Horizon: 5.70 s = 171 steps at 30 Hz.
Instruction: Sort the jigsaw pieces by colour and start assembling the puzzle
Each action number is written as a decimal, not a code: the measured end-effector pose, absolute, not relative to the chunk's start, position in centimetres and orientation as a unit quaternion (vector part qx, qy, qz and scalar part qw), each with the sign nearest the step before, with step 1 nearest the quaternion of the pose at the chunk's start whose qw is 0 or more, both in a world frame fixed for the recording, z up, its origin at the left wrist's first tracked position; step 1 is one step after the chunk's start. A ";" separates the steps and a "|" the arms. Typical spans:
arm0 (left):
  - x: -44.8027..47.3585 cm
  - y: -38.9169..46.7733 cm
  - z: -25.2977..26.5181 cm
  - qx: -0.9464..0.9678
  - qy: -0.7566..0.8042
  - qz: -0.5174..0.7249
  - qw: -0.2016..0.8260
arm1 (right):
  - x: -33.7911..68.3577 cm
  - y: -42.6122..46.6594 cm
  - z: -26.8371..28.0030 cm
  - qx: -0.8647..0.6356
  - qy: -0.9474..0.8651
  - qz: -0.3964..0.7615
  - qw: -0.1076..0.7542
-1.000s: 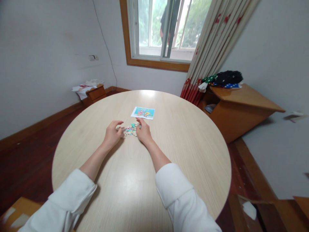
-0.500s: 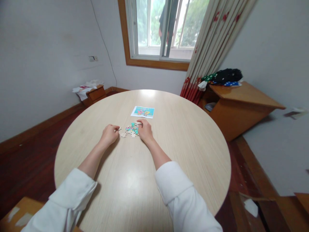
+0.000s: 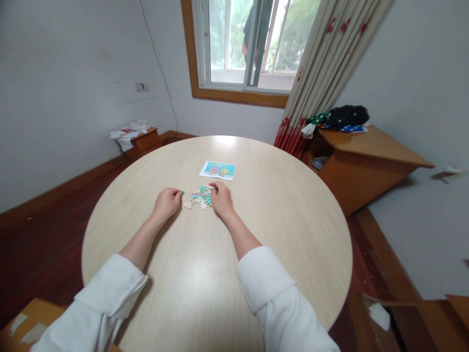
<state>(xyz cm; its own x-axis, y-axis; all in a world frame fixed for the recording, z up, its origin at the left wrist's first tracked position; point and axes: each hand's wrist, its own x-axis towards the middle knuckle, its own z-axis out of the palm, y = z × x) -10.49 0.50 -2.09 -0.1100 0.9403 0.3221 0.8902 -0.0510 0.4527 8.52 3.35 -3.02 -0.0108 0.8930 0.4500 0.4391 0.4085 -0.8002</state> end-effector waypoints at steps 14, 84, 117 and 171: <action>-10.2 1.8 -1.1 0.445 0.602 0.594 0.294 | 5.2 -2.1 -0.9 -0.378 -0.895 0.083 0.222; -10.4 0.5 0.5 0.356 0.409 0.565 0.622 | 7.6 -0.4 -0.9 -0.530 -0.819 0.023 0.218; -9.5 0.7 -2.6 0.756 0.527 0.352 0.164 | 8.5 0.2 1.0 -0.538 -0.795 0.051 0.276; -8.6 1.1 -1.6 0.620 0.563 0.488 0.244 | 13.1 1.7 5.6 -0.458 -0.870 0.181 0.041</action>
